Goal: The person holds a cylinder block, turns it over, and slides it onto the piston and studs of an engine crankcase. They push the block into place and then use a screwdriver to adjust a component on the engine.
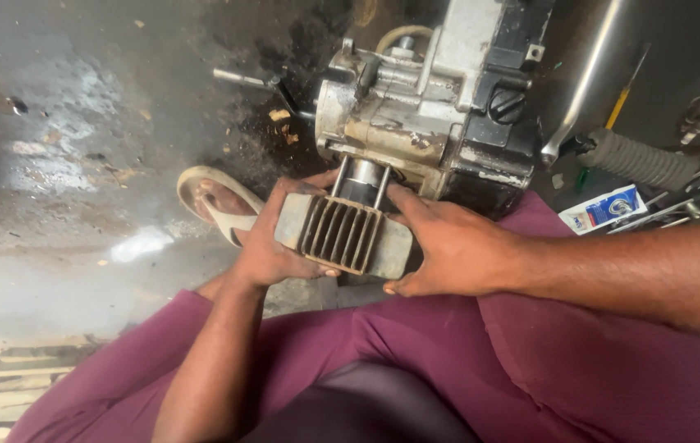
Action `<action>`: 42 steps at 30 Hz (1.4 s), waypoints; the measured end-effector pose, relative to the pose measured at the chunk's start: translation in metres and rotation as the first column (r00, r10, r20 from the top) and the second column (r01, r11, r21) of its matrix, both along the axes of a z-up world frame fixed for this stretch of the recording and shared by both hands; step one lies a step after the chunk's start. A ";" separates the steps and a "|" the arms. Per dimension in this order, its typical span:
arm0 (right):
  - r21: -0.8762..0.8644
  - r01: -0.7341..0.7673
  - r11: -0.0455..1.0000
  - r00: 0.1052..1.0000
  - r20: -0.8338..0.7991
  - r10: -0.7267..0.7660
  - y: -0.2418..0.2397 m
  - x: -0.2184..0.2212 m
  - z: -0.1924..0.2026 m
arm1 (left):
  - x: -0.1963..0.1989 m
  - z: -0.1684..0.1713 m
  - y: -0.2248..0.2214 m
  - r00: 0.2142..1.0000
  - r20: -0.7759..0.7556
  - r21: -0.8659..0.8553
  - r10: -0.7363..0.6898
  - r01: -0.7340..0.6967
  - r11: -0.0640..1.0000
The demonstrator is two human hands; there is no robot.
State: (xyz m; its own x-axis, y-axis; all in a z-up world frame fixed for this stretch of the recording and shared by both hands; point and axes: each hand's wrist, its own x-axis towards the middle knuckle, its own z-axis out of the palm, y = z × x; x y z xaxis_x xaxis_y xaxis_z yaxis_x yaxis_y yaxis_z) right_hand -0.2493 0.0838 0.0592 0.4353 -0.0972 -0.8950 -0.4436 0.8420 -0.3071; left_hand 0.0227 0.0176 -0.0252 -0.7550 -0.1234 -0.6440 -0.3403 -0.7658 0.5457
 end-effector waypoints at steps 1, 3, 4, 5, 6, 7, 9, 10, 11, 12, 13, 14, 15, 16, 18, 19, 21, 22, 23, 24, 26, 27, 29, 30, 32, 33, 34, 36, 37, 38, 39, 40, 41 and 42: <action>0.002 0.001 1.000 1.000 0.000 -0.001 0.003 0.000 0.000 | 0.000 0.000 0.001 1.000 0.000 0.002 -0.001 0.001 1.000; -0.032 0.020 0.999 1.000 0.005 -0.020 0.008 0.002 -0.001 | 0.000 0.001 0.002 0.998 0.015 0.106 0.062 -0.063 0.992; -0.031 0.020 0.999 1.000 0.007 -0.020 0.010 0.003 -0.001 | 0.000 0.000 0.003 0.998 0.017 0.107 0.062 -0.063 0.992; -0.036 0.027 0.999 1.000 0.012 -0.026 0.011 0.004 -0.001 | 0.001 0.000 0.002 0.998 0.021 0.122 0.055 -0.057 0.991; -0.041 0.033 0.999 0.999 0.018 -0.033 0.012 0.004 -0.002 | 0.001 -0.001 0.001 0.999 0.024 0.137 0.048 -0.051 0.989; -0.041 0.035 0.999 0.999 0.019 -0.034 0.010 0.004 -0.001 | 0.001 -0.001 0.001 0.999 0.024 0.136 0.047 -0.050 0.989; -0.051 0.032 0.998 0.999 0.018 -0.031 0.007 0.003 0.000 | 0.001 0.000 0.001 0.999 0.042 0.073 0.006 -0.009 0.997; -0.050 0.033 0.998 0.999 0.019 -0.032 0.003 0.002 0.001 | 0.001 0.000 0.001 0.999 0.042 0.073 0.005 -0.008 0.997; 0.022 -0.012 1.000 1.000 0.013 0.012 -0.002 0.000 0.002 | 0.001 0.000 0.001 0.999 0.030 0.082 0.024 -0.026 0.996; 0.094 -0.056 0.994 0.998 0.009 0.055 -0.007 -0.002 0.003 | 0.001 0.000 0.001 0.999 0.018 0.092 0.042 -0.044 0.995; 0.092 -0.054 0.994 0.999 0.006 0.054 -0.002 -0.001 0.002 | 0.000 0.000 0.001 0.999 0.015 0.090 0.041 -0.042 0.995; 0.032 -0.043 0.999 0.999 0.009 0.043 0.003 0.000 0.000 | -0.001 0.000 0.001 0.999 0.020 0.074 0.031 -0.032 0.997; -0.026 -0.032 0.999 0.999 0.015 0.032 0.009 0.001 -0.001 | -0.001 0.001 0.002 0.999 0.028 0.063 0.021 -0.023 0.998; -0.024 -0.031 0.999 0.999 0.015 0.031 0.007 0.002 -0.001 | -0.001 0.002 0.002 0.999 0.028 0.064 0.020 -0.022 0.998; 0.021 -0.052 0.998 0.998 0.045 0.051 0.003 0.002 -0.002 | -0.003 0.002 0.001 0.998 0.055 0.112 0.036 -0.042 0.993; 0.022 -0.053 0.998 0.998 0.046 0.052 0.003 0.002 -0.001 | -0.004 0.003 0.000 0.998 0.057 0.113 0.037 -0.043 0.993; 0.084 -0.079 0.993 0.996 0.058 0.074 0.001 0.002 -0.001 | -0.004 0.003 -0.001 0.997 0.071 0.160 0.029 -0.040 0.986; 0.084 -0.079 0.993 0.996 0.059 0.074 0.003 0.002 -0.002 | -0.004 0.004 -0.001 0.997 0.072 0.159 0.029 -0.040 0.986; -0.006 -0.039 0.999 0.998 0.048 0.039 0.005 0.002 -0.001 | -0.003 0.004 -0.001 0.998 0.057 0.147 0.035 -0.043 0.988; -0.096 0.001 0.995 0.999 0.039 0.003 0.006 0.002 -0.001 | -0.003 0.005 0.000 0.998 0.041 0.136 0.041 -0.046 0.990; 0.044 -0.112 0.993 0.993 0.040 0.110 -0.015 -0.003 0.009 | -0.007 0.008 -0.003 0.998 0.025 0.105 0.051 -0.054 0.993; 0.182 -0.222 0.958 0.975 0.061 0.214 -0.025 -0.006 0.013 | -0.008 0.011 -0.004 0.998 0.013 0.076 0.060 -0.061 0.995; 0.044 -0.241 0.969 0.970 0.010 0.241 -0.014 -0.003 0.013 | 0.003 0.004 0.010 0.991 -0.008 0.119 0.135 -0.133 0.984; -0.094 -0.259 0.961 0.966 -0.046 0.256 -0.008 -0.002 0.013 | 0.010 0.001 0.018 0.978 -0.029 0.164 0.206 -0.199 0.966; -0.110 -0.235 0.966 0.972 -0.039 0.232 -0.008 -0.002 0.013 | 0.009 0.000 0.030 0.963 0.047 0.161 0.265 -0.269 0.950; -0.134 -0.210 0.969 0.978 -0.029 0.208 -0.008 -0.002 0.013 | 0.010 0.001 0.036 0.939 0.123 0.145 0.322 -0.338 0.930; -0.135 -0.213 0.968 0.977 -0.027 0.211 -0.007 -0.002 0.013 | 0.010 0.002 0.038 0.937 0.126 0.143 0.325 -0.342 0.929; -0.179 -0.180 0.967 0.983 0.012 0.185 -0.005 -0.002 0.011 | 0.007 0.000 0.039 0.934 0.104 -0.034 0.342 -0.340 0.940; -0.176 -0.181 0.968 0.983 0.011 0.186 -0.007 -0.002 0.013 | 0.008 0.003 0.039 0.934 0.104 -0.032 0.343 -0.341 0.939; -0.142 -0.174 0.974 0.983 0.030 0.180 -0.010 -0.002 0.014 | 0.009 0.006 0.040 0.931 0.103 -0.046 0.349 -0.346 0.937; -0.110 -0.171 0.979 0.983 0.049 0.177 -0.012 -0.002 0.014 | 0.010 0.009 0.040 0.928 0.102 -0.063 0.358 -0.353 0.933; -0.112 -0.174 0.978 0.982 0.049 0.180 -0.014 -0.001 0.014 | 0.009 0.013 0.037 0.927 0.101 -0.064 0.362 -0.357 0.932; -0.106 -0.179 0.978 0.981 0.057 0.185 -0.015 0.000 0.015 | 0.009 0.018 0.035 0.924 0.167 -0.077 0.343 -0.334 0.939; -0.100 -0.184 0.978 0.980 0.065 0.191 -0.016 0.002 0.016 | 0.010 0.023 0.034 0.918 0.232 -0.088 0.323 -0.310 0.946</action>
State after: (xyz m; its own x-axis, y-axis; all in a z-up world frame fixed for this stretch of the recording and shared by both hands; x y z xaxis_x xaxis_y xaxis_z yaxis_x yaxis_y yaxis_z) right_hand -0.2474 0.0677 0.0754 0.5178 -0.0887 -0.8509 -0.5640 0.7124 -0.4175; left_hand 0.0326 0.0512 -0.0020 -0.4943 -0.3661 -0.7884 -0.2102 -0.8297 0.5171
